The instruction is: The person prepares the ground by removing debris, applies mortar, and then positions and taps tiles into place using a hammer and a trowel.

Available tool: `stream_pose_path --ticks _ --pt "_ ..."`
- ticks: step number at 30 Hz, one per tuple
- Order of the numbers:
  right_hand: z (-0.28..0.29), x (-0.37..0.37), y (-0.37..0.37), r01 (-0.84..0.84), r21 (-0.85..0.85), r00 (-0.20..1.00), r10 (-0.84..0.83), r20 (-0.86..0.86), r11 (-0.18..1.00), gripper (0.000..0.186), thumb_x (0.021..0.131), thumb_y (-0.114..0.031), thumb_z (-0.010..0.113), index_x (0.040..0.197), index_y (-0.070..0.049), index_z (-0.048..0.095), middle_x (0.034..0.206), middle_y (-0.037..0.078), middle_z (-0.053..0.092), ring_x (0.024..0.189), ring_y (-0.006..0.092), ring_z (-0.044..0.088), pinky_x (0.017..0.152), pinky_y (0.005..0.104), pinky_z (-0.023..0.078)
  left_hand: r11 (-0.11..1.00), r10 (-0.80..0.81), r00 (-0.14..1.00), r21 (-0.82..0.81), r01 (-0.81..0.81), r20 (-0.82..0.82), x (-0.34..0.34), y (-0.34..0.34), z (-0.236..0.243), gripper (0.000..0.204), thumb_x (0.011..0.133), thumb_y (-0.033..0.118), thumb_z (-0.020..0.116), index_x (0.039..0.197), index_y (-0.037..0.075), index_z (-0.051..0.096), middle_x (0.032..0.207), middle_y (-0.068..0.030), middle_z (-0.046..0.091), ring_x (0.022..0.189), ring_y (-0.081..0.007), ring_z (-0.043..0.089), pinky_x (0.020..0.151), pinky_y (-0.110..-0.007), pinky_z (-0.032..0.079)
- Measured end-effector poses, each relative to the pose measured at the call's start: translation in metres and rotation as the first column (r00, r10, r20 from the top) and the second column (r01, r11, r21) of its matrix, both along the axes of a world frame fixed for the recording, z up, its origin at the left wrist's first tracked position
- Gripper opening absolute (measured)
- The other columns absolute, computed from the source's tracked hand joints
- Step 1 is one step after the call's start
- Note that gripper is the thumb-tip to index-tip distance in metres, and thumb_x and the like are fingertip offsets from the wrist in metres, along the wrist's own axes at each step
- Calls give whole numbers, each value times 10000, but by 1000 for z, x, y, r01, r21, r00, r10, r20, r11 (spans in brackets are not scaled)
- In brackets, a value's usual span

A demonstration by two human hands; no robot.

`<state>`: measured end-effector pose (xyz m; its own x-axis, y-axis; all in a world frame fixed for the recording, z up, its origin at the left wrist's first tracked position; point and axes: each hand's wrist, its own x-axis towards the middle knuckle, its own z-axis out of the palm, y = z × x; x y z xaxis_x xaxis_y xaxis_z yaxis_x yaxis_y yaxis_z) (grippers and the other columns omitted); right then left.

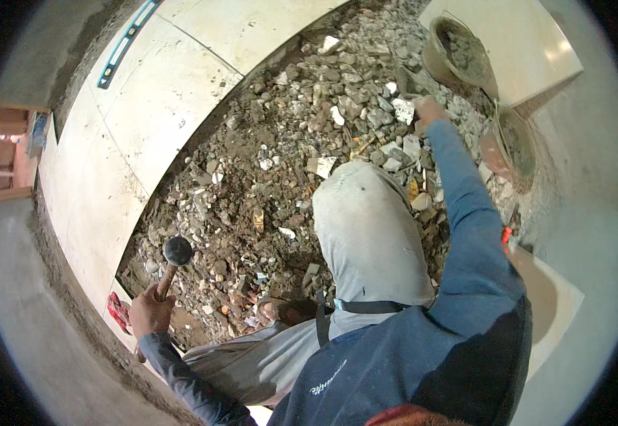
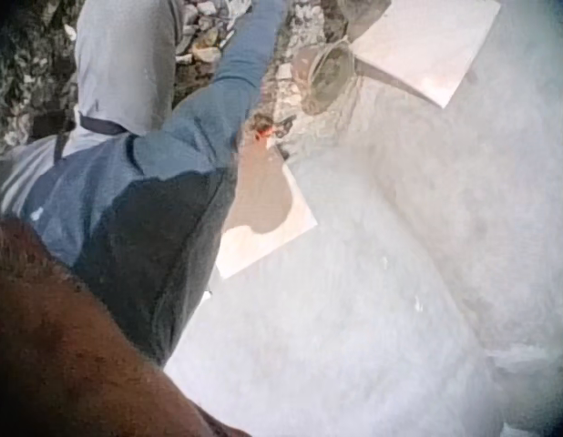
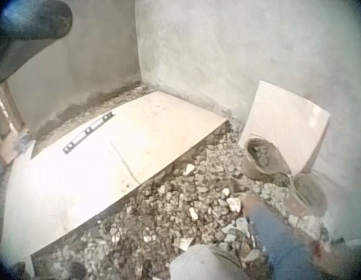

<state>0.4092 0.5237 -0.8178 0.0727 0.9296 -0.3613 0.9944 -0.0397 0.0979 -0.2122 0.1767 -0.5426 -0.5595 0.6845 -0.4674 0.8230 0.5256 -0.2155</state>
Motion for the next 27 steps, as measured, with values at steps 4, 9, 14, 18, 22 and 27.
stream_pose_path --ticks 4,9,14,18,22,27 --pt "25 36 -45 246 54 933 -222 -285 968 690 919 -552 542 1346 -14 481 1192 242 624 1086 411 604 911 497 490 998 40 997 -56 -37 61 2 17 -14 425 707 341 739 1080 140 712 855 -173 704 809 -339 698 720 -437 534" --pt "-3 -24 -150 -467 121 831 482 -277 876 404 945 -377 541 1174 -46 505 857 197 652 768 366 678 638 501 546 994 -71 997 -78 74 42 18 42 -25 405 705 308 748 1063 122 714 877 -172 707 834 -334 700 741 -435 533" --pt "-12 25 -178 -117 -99 963 88 -256 988 597 937 -569 492 1210 -39 467 882 257 671 838 444 667 705 538 530 997 -7 989 -78 19 146 22 33 -24 434 728 309 742 1116 121 703 885 -191 704 836 -315 707 748 -421 531" --pt "8 79 -142 114 -108 968 -135 -213 988 652 952 -596 464 1248 -15 469 989 282 668 911 434 664 786 527 529 998 34 986 -49 -27 163 12 19 -28 441 727 317 754 1111 107 700 871 -181 704 824 -319 703 747 -414 525" --pt "8 81 -138 204 25 967 -197 -165 979 680 941 -575 485 1304 -1 462 1115 304 635 1051 441 623 884 540 486 981 -52 998 -184 57 30 2 17 -30 458 724 329 767 1112 97 695 885 -176 707 831 -315 700 748 -418 526" --pt "-15 109 -192 389 -40 885 -385 -260 920 687 936 -500 501 1399 1 418 1317 321 522 1249 441 501 1049 488 391 992 13 996 -123 -1 91 -1 17 -21 419 732 278 767 1106 102 695 937 -173 713 814 -261 697 755 -400 531"
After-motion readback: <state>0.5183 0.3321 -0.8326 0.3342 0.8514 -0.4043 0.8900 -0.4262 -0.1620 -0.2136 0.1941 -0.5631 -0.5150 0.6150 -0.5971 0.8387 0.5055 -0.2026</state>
